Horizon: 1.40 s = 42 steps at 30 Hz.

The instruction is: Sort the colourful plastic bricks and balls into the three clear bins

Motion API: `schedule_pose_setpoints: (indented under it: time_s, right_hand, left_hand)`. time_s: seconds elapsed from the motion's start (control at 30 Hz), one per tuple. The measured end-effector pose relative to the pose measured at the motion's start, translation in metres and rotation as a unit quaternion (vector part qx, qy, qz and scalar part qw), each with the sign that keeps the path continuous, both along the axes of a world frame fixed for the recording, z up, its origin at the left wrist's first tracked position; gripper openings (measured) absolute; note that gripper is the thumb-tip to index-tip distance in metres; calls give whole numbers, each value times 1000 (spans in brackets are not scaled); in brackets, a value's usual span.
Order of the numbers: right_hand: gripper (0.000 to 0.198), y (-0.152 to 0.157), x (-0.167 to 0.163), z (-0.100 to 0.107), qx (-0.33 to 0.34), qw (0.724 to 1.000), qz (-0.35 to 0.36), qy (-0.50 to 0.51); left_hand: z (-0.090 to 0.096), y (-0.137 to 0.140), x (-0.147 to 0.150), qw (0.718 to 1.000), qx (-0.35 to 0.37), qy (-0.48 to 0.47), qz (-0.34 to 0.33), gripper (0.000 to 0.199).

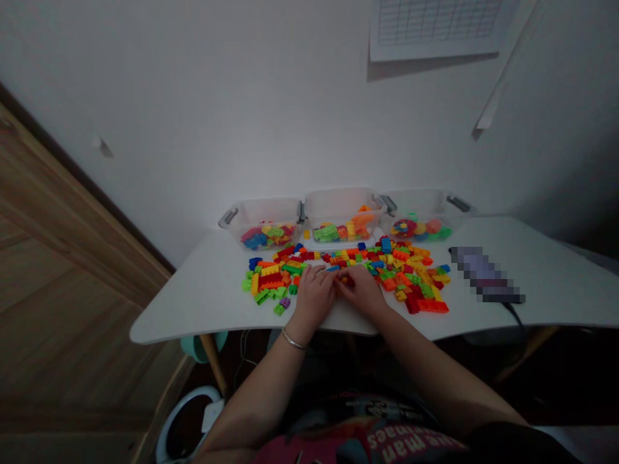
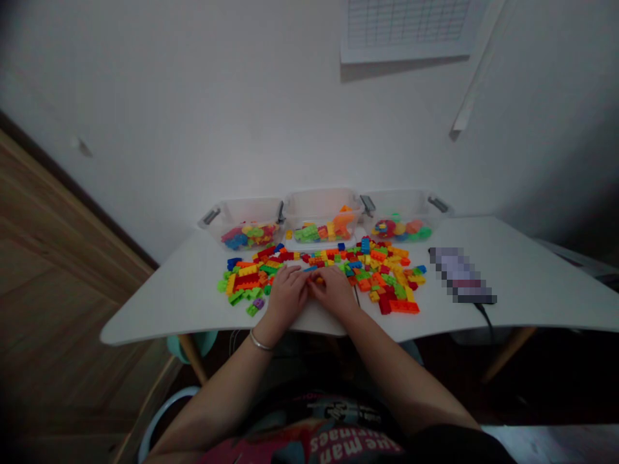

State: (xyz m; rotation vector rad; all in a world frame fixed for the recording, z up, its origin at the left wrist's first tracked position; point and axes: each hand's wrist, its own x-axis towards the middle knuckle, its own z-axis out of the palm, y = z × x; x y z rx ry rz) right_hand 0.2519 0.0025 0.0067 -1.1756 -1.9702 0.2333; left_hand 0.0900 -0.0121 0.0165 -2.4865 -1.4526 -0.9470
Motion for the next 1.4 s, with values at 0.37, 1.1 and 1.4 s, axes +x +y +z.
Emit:
schedule_pose_setpoints:
  time_s: [0.37, 1.1, 1.4]
  right_hand:
    - [22, -5, -2, 3, -17, 999, -9, -35]
    - [13, -3, -2, 2, 25, 997, -29, -63]
    - [13, -4, -1, 3, 18, 997, -26, -67]
  left_hand:
    - [8, 10, -13, 986, -64, -155, 10, 14]
    - [108, 123, -120, 962, -42, -113, 244, 15]
    - [106, 134, -105, 934, -114, -44, 335, 30]
